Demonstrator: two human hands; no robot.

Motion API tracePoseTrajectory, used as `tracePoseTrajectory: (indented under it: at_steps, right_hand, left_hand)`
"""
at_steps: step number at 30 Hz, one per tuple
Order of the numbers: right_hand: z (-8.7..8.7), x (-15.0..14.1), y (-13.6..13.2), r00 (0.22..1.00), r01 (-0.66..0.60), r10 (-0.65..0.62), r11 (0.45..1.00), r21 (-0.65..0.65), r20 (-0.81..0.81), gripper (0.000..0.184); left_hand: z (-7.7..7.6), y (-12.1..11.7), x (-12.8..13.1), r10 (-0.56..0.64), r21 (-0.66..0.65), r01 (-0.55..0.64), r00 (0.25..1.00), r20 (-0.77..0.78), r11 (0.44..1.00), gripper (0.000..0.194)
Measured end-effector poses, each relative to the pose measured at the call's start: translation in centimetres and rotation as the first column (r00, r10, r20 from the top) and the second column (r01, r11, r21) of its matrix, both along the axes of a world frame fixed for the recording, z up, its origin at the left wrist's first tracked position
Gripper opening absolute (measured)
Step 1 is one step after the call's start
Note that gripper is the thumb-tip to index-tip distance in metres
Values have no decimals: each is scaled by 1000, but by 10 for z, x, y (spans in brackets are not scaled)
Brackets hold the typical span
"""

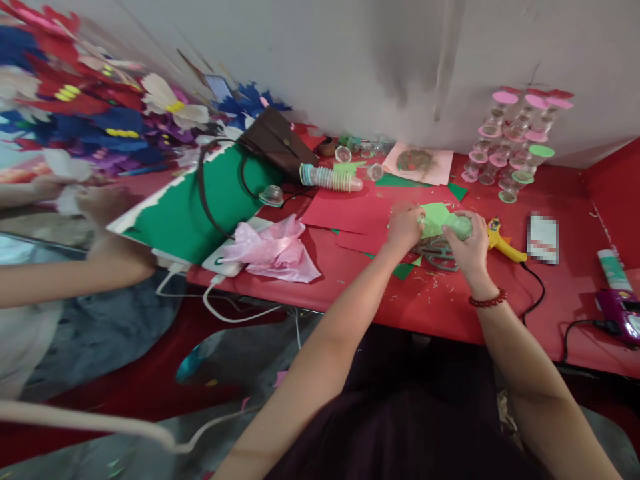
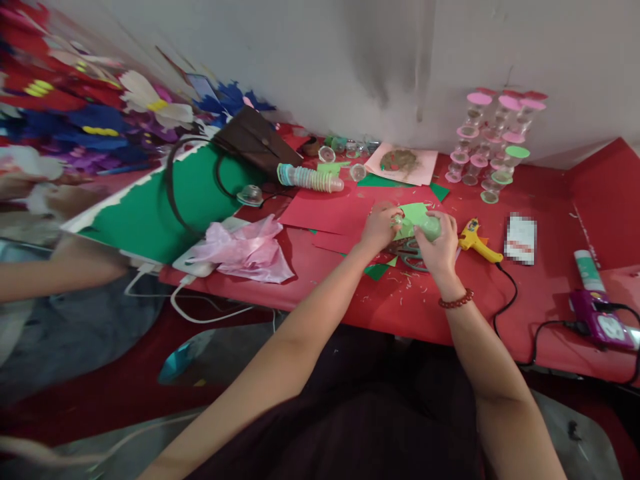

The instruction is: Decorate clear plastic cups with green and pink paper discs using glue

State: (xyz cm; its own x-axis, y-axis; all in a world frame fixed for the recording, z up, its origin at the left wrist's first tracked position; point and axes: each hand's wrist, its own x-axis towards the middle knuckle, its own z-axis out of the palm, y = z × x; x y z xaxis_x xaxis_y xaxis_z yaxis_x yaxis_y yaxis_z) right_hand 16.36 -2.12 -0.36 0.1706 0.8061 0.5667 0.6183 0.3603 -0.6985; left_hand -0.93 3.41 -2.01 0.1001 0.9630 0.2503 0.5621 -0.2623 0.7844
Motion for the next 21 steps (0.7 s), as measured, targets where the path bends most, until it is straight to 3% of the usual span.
tracePoseTrajectory:
  at_steps: [3,7,10,12,16,21]
  right_hand:
    - [2,-1,-1,999,-2,2,1000,10,-34,32]
    - [1,-3,-1,1000,-7,7,1000,-4,-27,32]
    - [0,-4,-1,1000,-10,10,1000,7,-11,31]
    - [-2,-4,0,1000,-17,18,1000,25,-20,31]
    - [-4,-2,1,999,-21,22,999,39,-29,30]
    - [-3,-1,2,1000,-25,25,999,20,0,31]
  left_hand:
    - [1,11,-11,53,41,-56,996,69,998,20]
    - [4,40,-54,210,131,-228,968,140,965,21]
    - [4,67,-90,346,90,-368,917,199,925,23]
    - [2,83,-107,434,54,-445,889,144,894,27]
    - [-4,99,-124,486,66,-493,868,103,867,33]
    - [-7,99,-130,527,108,-531,847,67,841,42]
